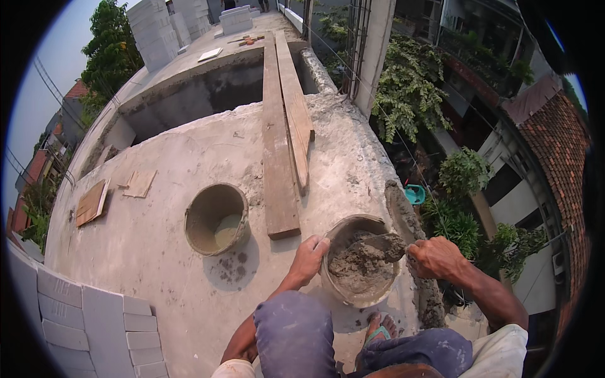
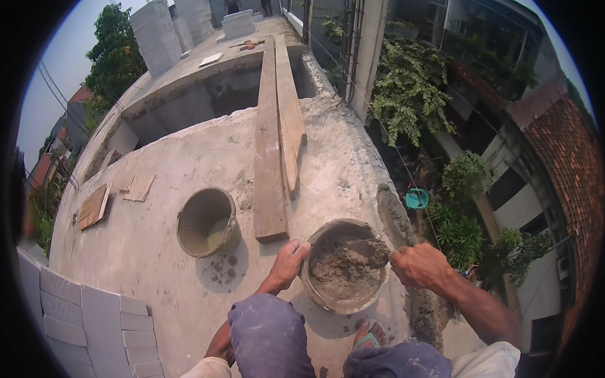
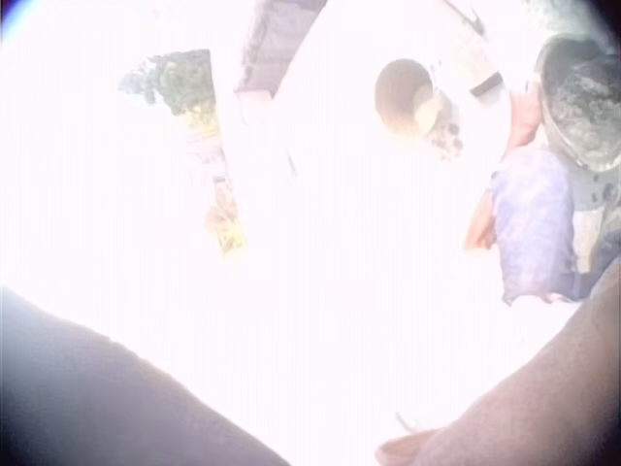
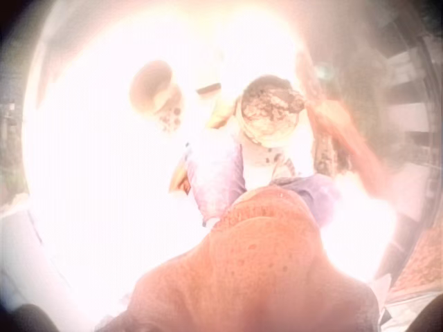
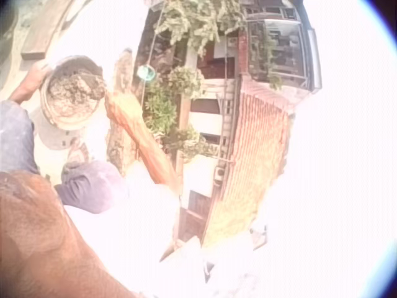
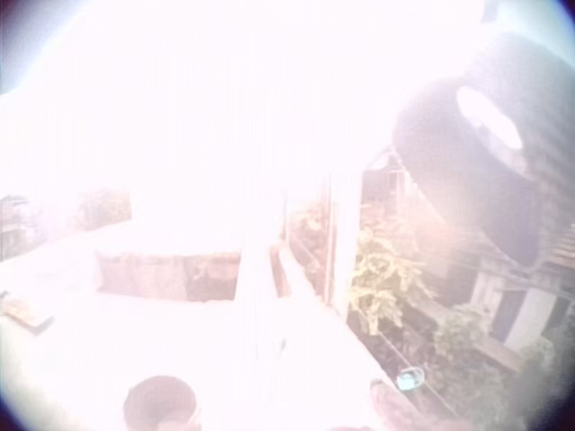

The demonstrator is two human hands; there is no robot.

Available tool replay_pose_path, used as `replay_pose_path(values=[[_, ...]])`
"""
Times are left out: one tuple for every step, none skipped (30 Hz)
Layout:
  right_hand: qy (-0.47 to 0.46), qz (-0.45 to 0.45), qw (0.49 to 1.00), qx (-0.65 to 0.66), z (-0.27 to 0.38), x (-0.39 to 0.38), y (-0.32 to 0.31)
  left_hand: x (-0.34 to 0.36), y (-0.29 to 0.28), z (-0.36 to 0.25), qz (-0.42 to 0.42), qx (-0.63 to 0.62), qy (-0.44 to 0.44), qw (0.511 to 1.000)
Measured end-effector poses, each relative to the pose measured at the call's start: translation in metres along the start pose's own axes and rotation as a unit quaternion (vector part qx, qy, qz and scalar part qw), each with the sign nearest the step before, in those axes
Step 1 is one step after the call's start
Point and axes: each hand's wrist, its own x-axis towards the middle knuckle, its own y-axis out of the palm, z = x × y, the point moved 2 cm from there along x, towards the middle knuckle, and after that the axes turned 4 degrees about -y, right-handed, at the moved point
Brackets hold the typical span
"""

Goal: The person scoops cement from a bucket using a trowel and applies it to the back of a white rectangular tile. The person then places the tile down and continues to scoop and mix cement in the bucket.

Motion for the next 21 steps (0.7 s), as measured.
replay_pose_path(values=[[0.020, -0.007, 1.000, -0.017, -0.007, -0.001, 0.004, -0.001, 0.005, -0.010, 0.010, 0.004, 0.004, 1.000], [0.041, -0.012, 0.999, -0.033, -0.016, 0.003, 0.016, -0.001, 0.012, -0.018, 0.021, 0.006, 0.007, 1.000], [0.062, -0.018, 0.997, -0.049, -0.025, 0.008, 0.028, 0.003, 0.015, -0.028, 0.018, 0.018, 0.032, 0.999], [0.040, -0.019, 0.998, -0.042, -0.025, 0.016, 0.046, 0.008, 0.022, -0.032, 0.021, 0.027, 0.048, 0.998], [0.017, -0.013, 0.999, -0.028, -0.016, 0.022, 0.060, 0.010, 0.030, -0.031, 0.025, 0.035, 0.054, 0.998], [-0.013, 0.016, 0.999, -0.032, -0.003, 0.030, 0.065, 0.014, 0.032, -0.027, 0.017, 0.052, 0.071, 0.996], [-0.049, 0.045, 0.997, -0.027, 0.010, 0.044, 0.067, 0.018, 0.025, -0.018, 0.023, 0.038, 0.053, 0.998], [-0.067, 0.044, 0.996, -0.032, 0.014, 0.043, 0.071, 0.017, 0.029, -0.013, 0.037, 0.013, 0.038, 0.999], [-0.066, 0.055, 0.996, -0.008, 0.012, 0.043, 0.066, 0.013, 0.028, -0.011, 0.039, 0.009, 0.034, 0.999], [-0.061, 0.057, 0.996, -0.006, 0.004, 0.037, 0.064, 0.013, 0.031, -0.005, 0.044, 0.005, 0.036, 0.998], [-0.062, 0.040, 0.997, -0.025, 0.007, 0.038, 0.051, 0.006, 0.019, -0.004, 0.035, 0.007, 0.033, 0.999], [-0.052, 0.010, 0.998, -0.038, 0.005, 0.033, 0.038, 0.002, 0.013, -0.004, 0.025, 0.004, 0.040, 0.999], [0.002, 0.012, 0.999, -0.037, 0.002, 0.024, 0.020, 0.000, 0.011, -0.006, 0.024, -0.001, 0.028, 0.999], [0.025, -0.002, 1.000, -0.018, -0.013, 0.011, 0.009, 0.002, 0.015, -0.009, 0.029, -0.009, 0.020, 0.999], [0.050, -0.031, 0.998, -0.037, -0.022, 0.003, 0.005, 0.001, 0.015, -0.013, 0.028, -0.009, 0.015, 0.999], [0.077, -0.058, 0.993, -0.061, -0.029, -0.001, 0.004, 0.005, 0.019, -0.014, 0.030, -0.025, 0.014, 0.999], [0.066, -0.022, 0.996, -0.054, -0.030, 0.005, 0.013, 0.008, 0.020, -0.015, 0.032, -0.039, 0.015, 0.999], [0.053, 0.014, 0.997, -0.047, -0.028, 0.016, 0.029, 0.008, 0.021, -0.014, 0.034, -0.053, 0.016, 0.998], [0.045, 0.052, 0.997, -0.042, -0.023, 0.027, 0.047, 0.010, 0.025, -0.013, 0.041, -0.063, 0.020, 0.997], [0.011, 0.035, 0.999, -0.038, -0.011, 0.031, 0.061, 0.016, 0.032, -0.013, 0.042, -0.057, 0.041, 0.997], [-0.006, 0.035, 0.998, -0.053, -0.002, 0.037, 0.068, 0.021, 0.037, -0.010, 0.037, -0.051, 0.059, 0.996]])
